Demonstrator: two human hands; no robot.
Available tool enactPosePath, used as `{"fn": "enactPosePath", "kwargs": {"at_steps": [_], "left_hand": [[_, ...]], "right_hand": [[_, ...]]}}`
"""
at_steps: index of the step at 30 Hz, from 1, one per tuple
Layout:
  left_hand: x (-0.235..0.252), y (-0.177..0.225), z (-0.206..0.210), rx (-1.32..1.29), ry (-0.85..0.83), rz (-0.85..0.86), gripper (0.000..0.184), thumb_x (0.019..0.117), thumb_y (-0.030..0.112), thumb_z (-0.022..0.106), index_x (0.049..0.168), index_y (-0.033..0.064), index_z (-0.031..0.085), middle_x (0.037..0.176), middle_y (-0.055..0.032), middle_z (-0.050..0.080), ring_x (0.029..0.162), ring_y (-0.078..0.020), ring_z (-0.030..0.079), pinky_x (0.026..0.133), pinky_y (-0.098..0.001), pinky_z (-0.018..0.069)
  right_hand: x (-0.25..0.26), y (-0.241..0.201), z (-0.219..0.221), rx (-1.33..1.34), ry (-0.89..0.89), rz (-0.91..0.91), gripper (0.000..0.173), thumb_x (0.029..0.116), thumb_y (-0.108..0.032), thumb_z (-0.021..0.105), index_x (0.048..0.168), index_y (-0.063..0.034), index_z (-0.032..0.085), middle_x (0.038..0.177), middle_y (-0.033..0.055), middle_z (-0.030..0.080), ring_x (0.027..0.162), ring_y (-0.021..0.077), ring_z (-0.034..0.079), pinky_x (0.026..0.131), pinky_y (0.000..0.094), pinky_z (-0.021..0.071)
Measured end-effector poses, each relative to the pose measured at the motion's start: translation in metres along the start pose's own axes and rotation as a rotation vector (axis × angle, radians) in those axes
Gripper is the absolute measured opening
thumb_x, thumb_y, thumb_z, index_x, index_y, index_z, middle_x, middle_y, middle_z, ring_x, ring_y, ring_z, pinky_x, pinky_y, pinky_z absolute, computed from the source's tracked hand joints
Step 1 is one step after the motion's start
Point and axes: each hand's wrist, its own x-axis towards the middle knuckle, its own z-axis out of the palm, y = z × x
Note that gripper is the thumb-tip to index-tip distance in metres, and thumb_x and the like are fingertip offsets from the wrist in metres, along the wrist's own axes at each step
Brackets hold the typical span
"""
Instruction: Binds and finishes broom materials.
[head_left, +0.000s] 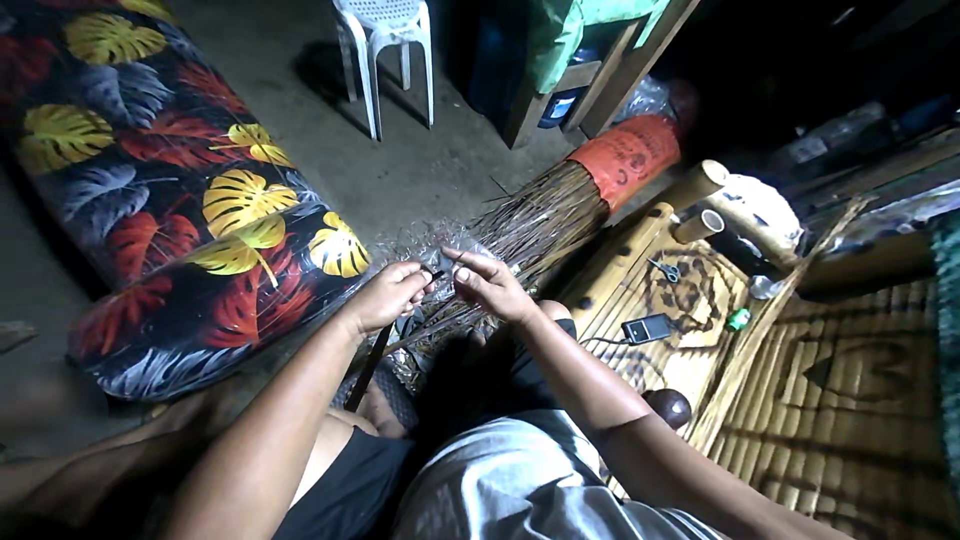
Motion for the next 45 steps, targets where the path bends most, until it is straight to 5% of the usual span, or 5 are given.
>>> {"fn": "enactPosePath", "kwargs": {"at_steps": [7, 25, 31, 37, 45], "left_hand": [[-0.002, -0.011, -0.003, 0.000, 0.054, 0.003, 0.034, 0.1103, 0.032, 0.042, 0.091, 0.0101, 0.060, 0.054, 0.0011, 0.039, 0.040, -0.0064, 0.032, 0.041, -0.0178, 0.0289], [0.001, 0.000, 0.003, 0.064, 0.068, 0.008, 0.034, 0.1116, 0.027, 0.040, 0.093, 0.0080, 0.062, 0.059, 0.0007, 0.043, 0.044, -0.0070, 0.036, 0.044, -0.0189, 0.0308], [0.000, 0.007, 0.004, 0.137, 0.188, -0.030, 0.035, 0.1120, 0.028, 0.040, 0.096, 0.0066, 0.063, 0.068, -0.0027, 0.052, 0.052, -0.0095, 0.045, 0.049, -0.0227, 0.0401], [0.009, 0.012, 0.009, 0.114, 0.123, 0.037, 0.026, 0.1109, 0.014, 0.041, 0.111, -0.0003, 0.064, 0.090, -0.0080, 0.067, 0.076, -0.0134, 0.067, 0.073, -0.0306, 0.0591], [0.001, -0.003, 0.003, 0.128, 0.114, 0.037, 0.031, 0.1129, 0.021, 0.038, 0.108, 0.0021, 0.062, 0.090, -0.0083, 0.066, 0.073, -0.0137, 0.066, 0.071, -0.0301, 0.0591]], "right_hand": [[-0.007, -0.004, -0.020, 0.009, 0.123, 0.131, 0.054, 0.1065, -0.042, 0.048, 0.158, -0.0277, 0.041, 0.076, 0.0072, 0.060, 0.049, 0.0122, 0.050, 0.042, 0.0253, 0.0456], [0.004, 0.011, -0.004, -0.019, 0.178, 0.001, 0.043, 0.1090, -0.029, 0.047, 0.145, -0.0058, 0.057, 0.080, 0.0063, 0.065, 0.055, 0.0108, 0.054, 0.048, 0.0264, 0.0491], [-0.004, 0.003, -0.013, 0.006, 0.219, 0.179, 0.060, 0.1069, -0.045, 0.047, 0.163, -0.0334, 0.029, 0.077, 0.0081, 0.061, 0.049, 0.0139, 0.051, 0.043, 0.0277, 0.0461], [0.007, 0.000, 0.022, 0.114, 0.062, 0.104, 0.035, 0.1075, -0.025, 0.050, 0.134, -0.0048, 0.062, 0.079, 0.0086, 0.066, 0.056, 0.0121, 0.058, 0.049, 0.0266, 0.0507], [0.009, -0.016, 0.008, 0.095, 0.146, 0.156, 0.038, 0.1069, -0.038, 0.050, 0.137, -0.0168, 0.060, 0.067, 0.0075, 0.058, 0.044, 0.0113, 0.047, 0.039, 0.0226, 0.0409]]}}
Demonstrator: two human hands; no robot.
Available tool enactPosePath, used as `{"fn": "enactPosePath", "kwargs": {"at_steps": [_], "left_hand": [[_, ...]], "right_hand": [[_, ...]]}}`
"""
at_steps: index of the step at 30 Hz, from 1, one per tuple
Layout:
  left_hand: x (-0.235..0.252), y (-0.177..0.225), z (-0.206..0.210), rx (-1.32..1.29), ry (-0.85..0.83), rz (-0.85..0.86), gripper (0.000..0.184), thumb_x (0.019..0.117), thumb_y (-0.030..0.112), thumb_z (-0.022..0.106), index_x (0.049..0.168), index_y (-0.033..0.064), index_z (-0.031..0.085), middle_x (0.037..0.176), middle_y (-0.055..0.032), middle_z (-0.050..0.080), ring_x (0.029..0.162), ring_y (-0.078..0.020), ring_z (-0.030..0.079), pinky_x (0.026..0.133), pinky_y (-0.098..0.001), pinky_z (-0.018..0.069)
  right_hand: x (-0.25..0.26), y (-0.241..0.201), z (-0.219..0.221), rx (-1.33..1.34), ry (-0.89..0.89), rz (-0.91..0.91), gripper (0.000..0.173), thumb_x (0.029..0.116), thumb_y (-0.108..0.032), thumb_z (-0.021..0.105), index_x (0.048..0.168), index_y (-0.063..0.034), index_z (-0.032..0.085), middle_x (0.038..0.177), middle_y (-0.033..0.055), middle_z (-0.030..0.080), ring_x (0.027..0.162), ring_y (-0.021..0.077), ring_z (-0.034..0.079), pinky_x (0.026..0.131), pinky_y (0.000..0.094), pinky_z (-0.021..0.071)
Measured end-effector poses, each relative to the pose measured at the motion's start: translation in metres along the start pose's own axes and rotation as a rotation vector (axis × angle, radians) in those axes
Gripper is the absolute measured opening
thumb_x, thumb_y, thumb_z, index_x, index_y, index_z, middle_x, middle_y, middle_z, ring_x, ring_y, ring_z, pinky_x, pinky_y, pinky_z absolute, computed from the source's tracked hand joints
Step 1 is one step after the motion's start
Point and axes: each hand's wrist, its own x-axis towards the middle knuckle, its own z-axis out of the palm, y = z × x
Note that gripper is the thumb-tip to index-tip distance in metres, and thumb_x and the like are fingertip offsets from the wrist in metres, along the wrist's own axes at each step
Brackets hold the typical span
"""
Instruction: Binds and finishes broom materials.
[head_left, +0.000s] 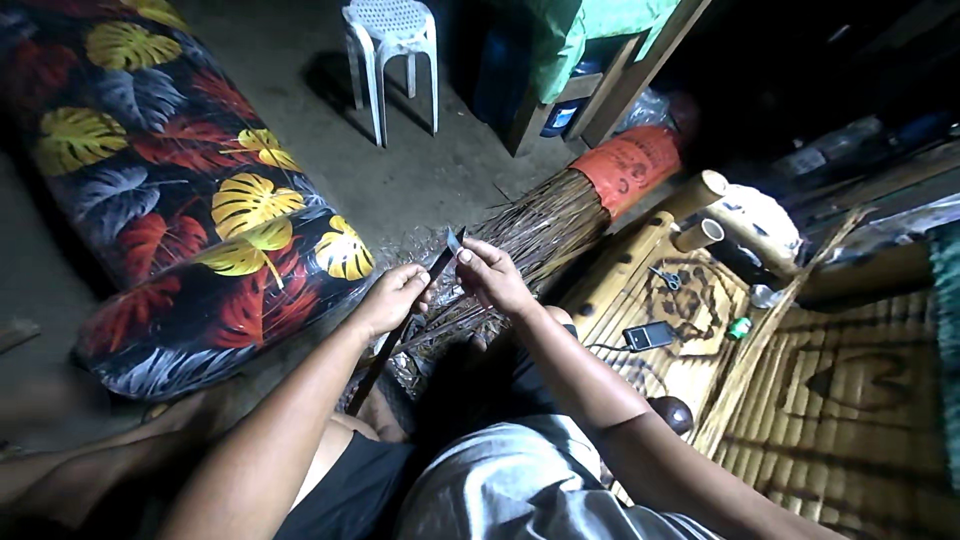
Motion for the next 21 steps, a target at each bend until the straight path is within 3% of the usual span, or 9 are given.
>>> {"fn": "enactPosePath", "kwargs": {"at_steps": [2, 6, 9, 14, 17, 21], "left_hand": [[-0.004, 0.005, -0.001, -0.014, 0.010, -0.028, 0.031, 0.1130, 0.023, 0.038, 0.105, 0.0048, 0.062, 0.080, -0.0044, 0.059, 0.062, -0.0097, 0.056, 0.060, -0.0237, 0.0508], [-0.007, 0.016, -0.004, -0.031, -0.053, -0.057, 0.030, 0.1116, 0.018, 0.035, 0.106, 0.0076, 0.063, 0.067, 0.0001, 0.048, 0.051, -0.0061, 0.041, 0.048, -0.0187, 0.0364], [0.000, -0.005, -0.006, -0.160, -0.106, -0.017, 0.028, 0.1095, 0.022, 0.037, 0.099, 0.0102, 0.061, 0.058, 0.0028, 0.040, 0.043, -0.0045, 0.035, 0.043, -0.0164, 0.0325], [0.003, -0.009, -0.007, -0.197, -0.144, -0.031, 0.033, 0.1105, 0.032, 0.039, 0.091, 0.0128, 0.058, 0.056, 0.0042, 0.036, 0.042, -0.0041, 0.032, 0.042, -0.0161, 0.0304], [0.002, -0.009, -0.008, -0.189, -0.125, -0.022, 0.033, 0.1105, 0.030, 0.039, 0.092, 0.0121, 0.058, 0.055, 0.0038, 0.036, 0.042, -0.0045, 0.033, 0.042, -0.0162, 0.0310], [0.000, -0.006, -0.007, -0.093, -0.078, -0.053, 0.033, 0.1101, 0.033, 0.039, 0.093, 0.0131, 0.060, 0.057, 0.0031, 0.037, 0.043, -0.0059, 0.032, 0.043, -0.0183, 0.0296]], "right_hand": [[0.000, -0.001, -0.003, -0.070, -0.111, -0.030, 0.040, 0.1066, -0.035, 0.050, 0.138, -0.0132, 0.059, 0.068, 0.0077, 0.058, 0.046, 0.0119, 0.049, 0.041, 0.0234, 0.0426], [0.005, 0.008, -0.009, -0.220, -0.234, -0.189, 0.031, 0.1052, -0.028, 0.054, 0.111, -0.0004, 0.068, 0.070, 0.0056, 0.063, 0.053, 0.0107, 0.056, 0.049, 0.0270, 0.0505], [0.004, 0.009, -0.016, -0.278, -0.213, -0.246, 0.031, 0.1056, -0.026, 0.055, 0.106, 0.0006, 0.070, 0.071, 0.0049, 0.064, 0.052, 0.0088, 0.055, 0.048, 0.0251, 0.0493], [0.002, 0.016, -0.033, -0.258, -0.115, -0.279, 0.030, 0.1058, -0.027, 0.053, 0.097, -0.0023, 0.068, 0.066, 0.0052, 0.062, 0.049, 0.0109, 0.054, 0.045, 0.0260, 0.0486], [0.007, 0.023, -0.044, -0.210, -0.040, -0.294, 0.029, 0.1071, -0.023, 0.052, 0.112, 0.0003, 0.069, 0.073, 0.0042, 0.065, 0.057, 0.0107, 0.059, 0.053, 0.0285, 0.0534], [0.001, 0.021, -0.042, -0.123, 0.131, -0.227, 0.029, 0.1094, -0.026, 0.047, 0.116, -0.0053, 0.067, 0.071, 0.0014, 0.061, 0.054, 0.0086, 0.055, 0.050, 0.0245, 0.0504]]}}
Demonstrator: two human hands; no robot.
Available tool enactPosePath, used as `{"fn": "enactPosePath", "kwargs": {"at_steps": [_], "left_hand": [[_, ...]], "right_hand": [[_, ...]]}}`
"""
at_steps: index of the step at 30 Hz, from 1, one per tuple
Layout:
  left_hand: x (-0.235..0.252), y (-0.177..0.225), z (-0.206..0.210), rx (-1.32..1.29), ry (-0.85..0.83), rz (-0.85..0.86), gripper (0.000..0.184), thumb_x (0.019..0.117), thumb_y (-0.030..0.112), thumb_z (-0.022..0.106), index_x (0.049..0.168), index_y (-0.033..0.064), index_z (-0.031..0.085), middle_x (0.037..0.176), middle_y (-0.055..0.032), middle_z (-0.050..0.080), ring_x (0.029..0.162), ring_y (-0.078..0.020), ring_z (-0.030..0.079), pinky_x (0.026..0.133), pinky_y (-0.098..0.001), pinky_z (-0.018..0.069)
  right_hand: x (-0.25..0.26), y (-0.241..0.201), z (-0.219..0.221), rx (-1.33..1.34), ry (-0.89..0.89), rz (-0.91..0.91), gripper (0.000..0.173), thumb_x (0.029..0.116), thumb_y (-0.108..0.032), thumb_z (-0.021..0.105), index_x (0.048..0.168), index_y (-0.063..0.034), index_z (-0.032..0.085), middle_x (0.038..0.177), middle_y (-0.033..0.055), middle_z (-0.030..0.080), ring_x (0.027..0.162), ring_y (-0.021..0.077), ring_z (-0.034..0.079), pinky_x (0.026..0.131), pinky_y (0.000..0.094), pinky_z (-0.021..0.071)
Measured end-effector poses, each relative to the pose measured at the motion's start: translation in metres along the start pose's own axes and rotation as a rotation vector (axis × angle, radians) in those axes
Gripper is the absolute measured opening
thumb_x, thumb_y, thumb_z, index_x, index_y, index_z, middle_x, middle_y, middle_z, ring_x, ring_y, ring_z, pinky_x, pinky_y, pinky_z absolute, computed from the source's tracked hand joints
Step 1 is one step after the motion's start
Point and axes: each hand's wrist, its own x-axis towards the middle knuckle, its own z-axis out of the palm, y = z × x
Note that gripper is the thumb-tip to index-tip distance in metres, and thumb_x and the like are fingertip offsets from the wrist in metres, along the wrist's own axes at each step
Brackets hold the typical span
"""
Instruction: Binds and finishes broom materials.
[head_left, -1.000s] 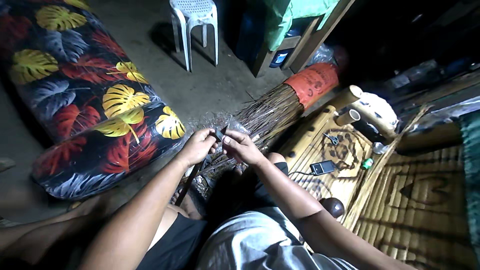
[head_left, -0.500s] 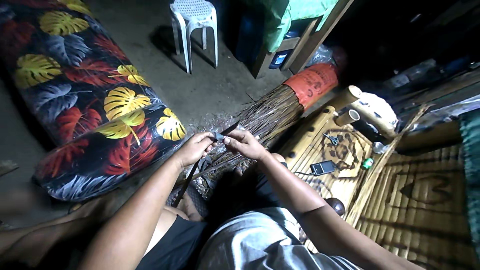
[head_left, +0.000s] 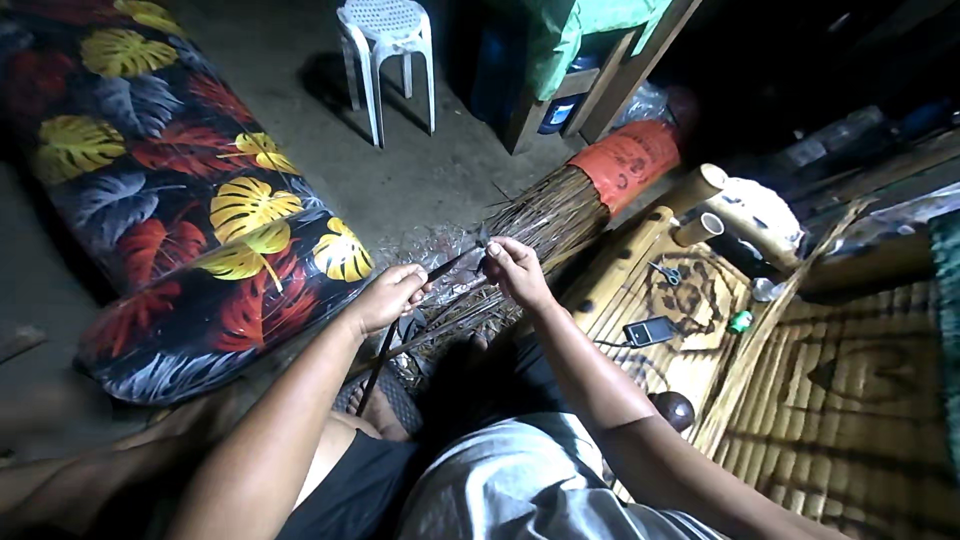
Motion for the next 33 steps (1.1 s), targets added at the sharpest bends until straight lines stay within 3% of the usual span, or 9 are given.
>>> {"fn": "enactPosePath", "kwargs": {"at_steps": [3, 7, 11, 15, 22, 26, 33], "left_hand": [[0.001, 0.003, 0.000, 0.006, 0.011, -0.005, 0.034, 0.1107, 0.033, 0.038, 0.094, 0.0125, 0.061, 0.058, 0.0029, 0.040, 0.044, -0.0061, 0.034, 0.043, -0.0184, 0.0311], [0.006, 0.005, -0.003, -0.099, -0.057, 0.022, 0.027, 0.1088, 0.018, 0.034, 0.106, 0.0122, 0.061, 0.065, 0.0045, 0.046, 0.049, -0.0029, 0.040, 0.047, -0.0165, 0.0355], [0.003, 0.005, -0.007, -0.164, -0.072, 0.011, 0.026, 0.1058, 0.013, 0.033, 0.104, 0.0128, 0.059, 0.062, 0.0054, 0.043, 0.047, -0.0020, 0.038, 0.045, -0.0153, 0.0342], [0.000, 0.009, -0.005, -0.171, -0.085, 0.018, 0.028, 0.1069, 0.013, 0.030, 0.103, 0.0130, 0.058, 0.061, 0.0052, 0.040, 0.047, -0.0016, 0.037, 0.045, -0.0147, 0.0323], [-0.002, 0.011, -0.002, -0.159, -0.094, 0.018, 0.026, 0.1088, 0.019, 0.033, 0.103, 0.0142, 0.058, 0.063, 0.0050, 0.042, 0.046, -0.0015, 0.035, 0.043, -0.0144, 0.0310], [-0.001, 0.008, -0.002, -0.168, -0.113, 0.042, 0.030, 0.1098, 0.027, 0.035, 0.094, 0.0144, 0.057, 0.060, 0.0047, 0.039, 0.044, -0.0025, 0.034, 0.043, -0.0147, 0.0308], [-0.002, 0.010, -0.001, -0.105, -0.074, 0.024, 0.030, 0.1104, 0.027, 0.035, 0.095, 0.0149, 0.058, 0.062, 0.0048, 0.041, 0.046, -0.0023, 0.035, 0.044, -0.0147, 0.0315]], "right_hand": [[-0.008, -0.004, 0.012, 0.063, -0.073, 0.037, 0.030, 0.1074, -0.034, 0.050, 0.112, -0.0091, 0.066, 0.066, 0.0049, 0.056, 0.048, 0.0120, 0.050, 0.044, 0.0261, 0.0455], [-0.006, -0.004, 0.042, 0.062, -0.266, 0.030, 0.031, 0.1055, -0.029, 0.054, 0.108, -0.0018, 0.068, 0.071, 0.0057, 0.064, 0.053, 0.0109, 0.056, 0.048, 0.0266, 0.0491], [-0.001, -0.005, 0.048, 0.062, -0.348, 0.023, 0.030, 0.1052, -0.029, 0.055, 0.103, -0.0019, 0.067, 0.069, 0.0054, 0.063, 0.052, 0.0098, 0.055, 0.047, 0.0244, 0.0466], [-0.001, -0.003, 0.046, 0.016, -0.414, 0.003, 0.029, 0.1058, -0.025, 0.055, 0.102, 0.0010, 0.067, 0.069, 0.0055, 0.063, 0.054, 0.0106, 0.058, 0.051, 0.0269, 0.0516], [-0.003, -0.005, 0.036, -0.001, -0.353, -0.002, 0.030, 0.1050, -0.028, 0.055, 0.102, -0.0013, 0.068, 0.070, 0.0063, 0.063, 0.054, 0.0113, 0.057, 0.050, 0.0270, 0.0512], [-0.005, -0.004, 0.024, -0.013, -0.291, -0.011, 0.030, 0.1051, -0.030, 0.055, 0.103, -0.0033, 0.068, 0.066, 0.0061, 0.060, 0.048, 0.0105, 0.052, 0.044, 0.0246, 0.0464], [0.001, 0.006, 0.004, 0.058, -0.051, -0.024, 0.026, 0.1080, -0.026, 0.050, 0.105, -0.0054, 0.066, 0.073, 0.0027, 0.064, 0.056, 0.0104, 0.059, 0.053, 0.0268, 0.0530]]}}
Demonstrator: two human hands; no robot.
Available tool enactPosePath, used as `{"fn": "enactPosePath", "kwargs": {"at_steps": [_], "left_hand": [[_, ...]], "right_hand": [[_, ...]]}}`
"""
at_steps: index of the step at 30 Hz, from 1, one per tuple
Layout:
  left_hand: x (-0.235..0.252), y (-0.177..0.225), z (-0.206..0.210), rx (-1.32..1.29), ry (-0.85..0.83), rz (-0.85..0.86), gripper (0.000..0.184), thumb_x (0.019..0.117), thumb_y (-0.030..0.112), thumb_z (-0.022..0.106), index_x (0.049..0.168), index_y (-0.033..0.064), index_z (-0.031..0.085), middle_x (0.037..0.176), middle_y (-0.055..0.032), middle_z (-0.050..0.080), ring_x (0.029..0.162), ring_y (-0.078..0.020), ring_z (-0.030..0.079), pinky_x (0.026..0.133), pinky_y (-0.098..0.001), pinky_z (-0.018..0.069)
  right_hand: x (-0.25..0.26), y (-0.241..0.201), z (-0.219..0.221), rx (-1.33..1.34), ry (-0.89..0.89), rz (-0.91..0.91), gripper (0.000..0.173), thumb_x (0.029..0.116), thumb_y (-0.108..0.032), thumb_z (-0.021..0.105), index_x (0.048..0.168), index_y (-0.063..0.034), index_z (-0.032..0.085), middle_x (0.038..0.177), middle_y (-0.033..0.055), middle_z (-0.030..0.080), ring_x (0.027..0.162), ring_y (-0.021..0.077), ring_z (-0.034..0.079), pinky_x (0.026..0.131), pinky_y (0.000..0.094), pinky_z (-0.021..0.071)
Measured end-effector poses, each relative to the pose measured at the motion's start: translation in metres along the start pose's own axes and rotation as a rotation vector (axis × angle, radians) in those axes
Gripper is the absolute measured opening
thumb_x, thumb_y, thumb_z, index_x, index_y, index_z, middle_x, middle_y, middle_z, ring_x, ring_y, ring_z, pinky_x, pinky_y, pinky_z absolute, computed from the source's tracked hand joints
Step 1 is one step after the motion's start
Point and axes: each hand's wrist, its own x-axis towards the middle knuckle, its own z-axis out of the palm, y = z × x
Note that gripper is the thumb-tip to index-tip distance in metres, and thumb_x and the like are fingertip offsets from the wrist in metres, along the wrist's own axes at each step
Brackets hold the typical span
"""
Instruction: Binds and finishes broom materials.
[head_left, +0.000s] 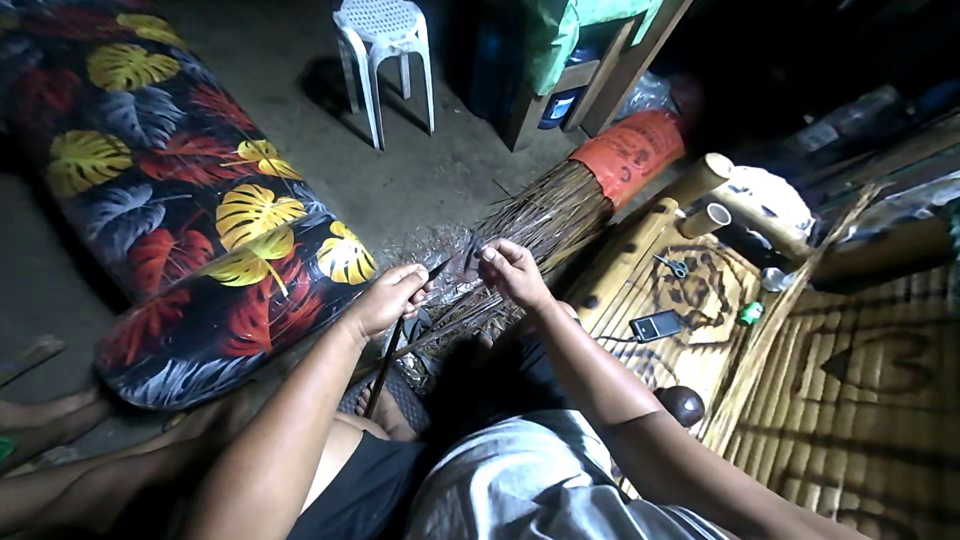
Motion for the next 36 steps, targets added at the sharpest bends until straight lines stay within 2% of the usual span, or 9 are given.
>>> {"fn": "enactPosePath", "kwargs": {"at_steps": [4, 7, 16, 18, 21, 25, 28, 32, 36], "left_hand": [[0.003, 0.003, 0.002, -0.003, 0.021, -0.012, 0.030, 0.1111, 0.025, 0.035, 0.095, 0.0131, 0.058, 0.064, 0.0038, 0.043, 0.047, -0.0028, 0.037, 0.045, -0.0147, 0.0333], [0.007, 0.005, 0.003, -0.077, -0.025, -0.033, 0.030, 0.1111, 0.019, 0.032, 0.099, 0.0105, 0.058, 0.065, 0.0045, 0.044, 0.048, -0.0022, 0.039, 0.046, -0.0143, 0.0367], [0.004, 0.006, -0.005, -0.277, -0.139, -0.103, 0.035, 0.1100, 0.021, 0.028, 0.085, 0.0137, 0.052, 0.061, 0.0065, 0.039, 0.046, -0.0013, 0.035, 0.044, -0.0138, 0.0345], [0.004, 0.006, -0.004, -0.287, -0.156, -0.100, 0.035, 0.1102, 0.021, 0.028, 0.086, 0.0133, 0.053, 0.062, 0.0062, 0.040, 0.046, -0.0011, 0.036, 0.044, -0.0136, 0.0352], [0.004, 0.006, -0.003, -0.271, -0.140, -0.082, 0.034, 0.1108, 0.022, 0.030, 0.089, 0.0130, 0.054, 0.063, 0.0061, 0.041, 0.047, -0.0008, 0.037, 0.045, -0.0131, 0.0355], [0.005, 0.006, 0.000, -0.113, -0.029, -0.030, 0.032, 0.1117, 0.021, 0.032, 0.094, 0.0119, 0.057, 0.065, 0.0049, 0.043, 0.049, -0.0023, 0.040, 0.047, -0.0144, 0.0372], [0.006, 0.003, 0.000, 0.008, 0.036, 0.001, 0.030, 0.1121, 0.021, 0.033, 0.098, 0.0104, 0.058, 0.071, 0.0022, 0.049, 0.054, -0.0046, 0.045, 0.050, -0.0170, 0.0408], [0.008, 0.004, 0.004, 0.084, 0.042, 0.011, 0.030, 0.1121, 0.020, 0.035, 0.098, 0.0085, 0.059, 0.073, 0.0009, 0.052, 0.056, -0.0056, 0.047, 0.052, -0.0182, 0.0423], [0.006, 0.003, 0.006, 0.184, 0.062, 0.030, 0.029, 0.1120, 0.021, 0.039, 0.100, 0.0056, 0.061, 0.074, -0.0013, 0.055, 0.056, -0.0068, 0.049, 0.052, -0.0199, 0.0436]], "right_hand": [[-0.011, -0.016, 0.010, 0.034, -0.033, 0.100, 0.031, 0.1063, -0.034, 0.051, 0.123, -0.0109, 0.063, 0.075, 0.0074, 0.063, 0.051, 0.0129, 0.056, 0.045, 0.0264, 0.0496], [-0.009, -0.018, 0.026, 0.036, -0.173, 0.091, 0.037, 0.1052, -0.023, 0.055, 0.138, -0.0057, 0.059, 0.082, 0.0085, 0.067, 0.057, 0.0127, 0.059, 0.051, 0.0285, 0.0529], [-0.001, -0.016, 0.027, 0.005, -0.126, -0.057, 0.034, 0.1063, -0.022, 0.055, 0.132, -0.0017, 0.064, 0.081, 0.0089, 0.066, 0.054, 0.0123, 0.057, 0.049, 0.0273, 0.0531], [-0.001, -0.019, 0.020, 0.000, -0.104, -0.066, 0.035, 0.1061, -0.023, 0.056, 0.133, -0.0023, 0.064, 0.080, 0.0083, 0.066, 0.053, 0.0114, 0.056, 0.048, 0.0262, 0.0520], [0.005, -0.018, 0.011, 0.002, -0.044, -0.100, 0.036, 0.1064, -0.023, 0.056, 0.133, 0.0002, 0.063, 0.083, 0.0063, 0.068, 0.059, 0.0110, 0.060, 0.054, 0.0270, 0.0543], [0.002, -0.028, 0.005, 0.046, 0.075, 0.007, 0.044, 0.1078, -0.031, 0.052, 0.147, -0.0111, 0.053, 0.080, 0.0046, 0.063, 0.054, 0.0098, 0.055, 0.048, 0.0250, 0.0511], [-0.009, -0.029, 0.010, 0.046, 0.005, 0.159, 0.047, 0.1065, -0.037, 0.051, 0.151, -0.0227, 0.049, 0.079, 0.0074, 0.062, 0.053, 0.0133, 0.055, 0.045, 0.0280, 0.0503], [-0.009, -0.019, 0.028, 0.143, -0.184, 0.192, 0.045, 0.1061, -0.025, 0.051, 0.148, -0.0090, 0.052, 0.080, 0.0090, 0.065, 0.058, 0.0146, 0.060, 0.052, 0.0303, 0.0539], [-0.004, -0.020, 0.031, 0.148, -0.260, 0.183, 0.044, 0.1066, -0.021, 0.052, 0.148, -0.0058, 0.053, 0.077, 0.0100, 0.065, 0.055, 0.0148, 0.059, 0.050, 0.0302, 0.0543]]}}
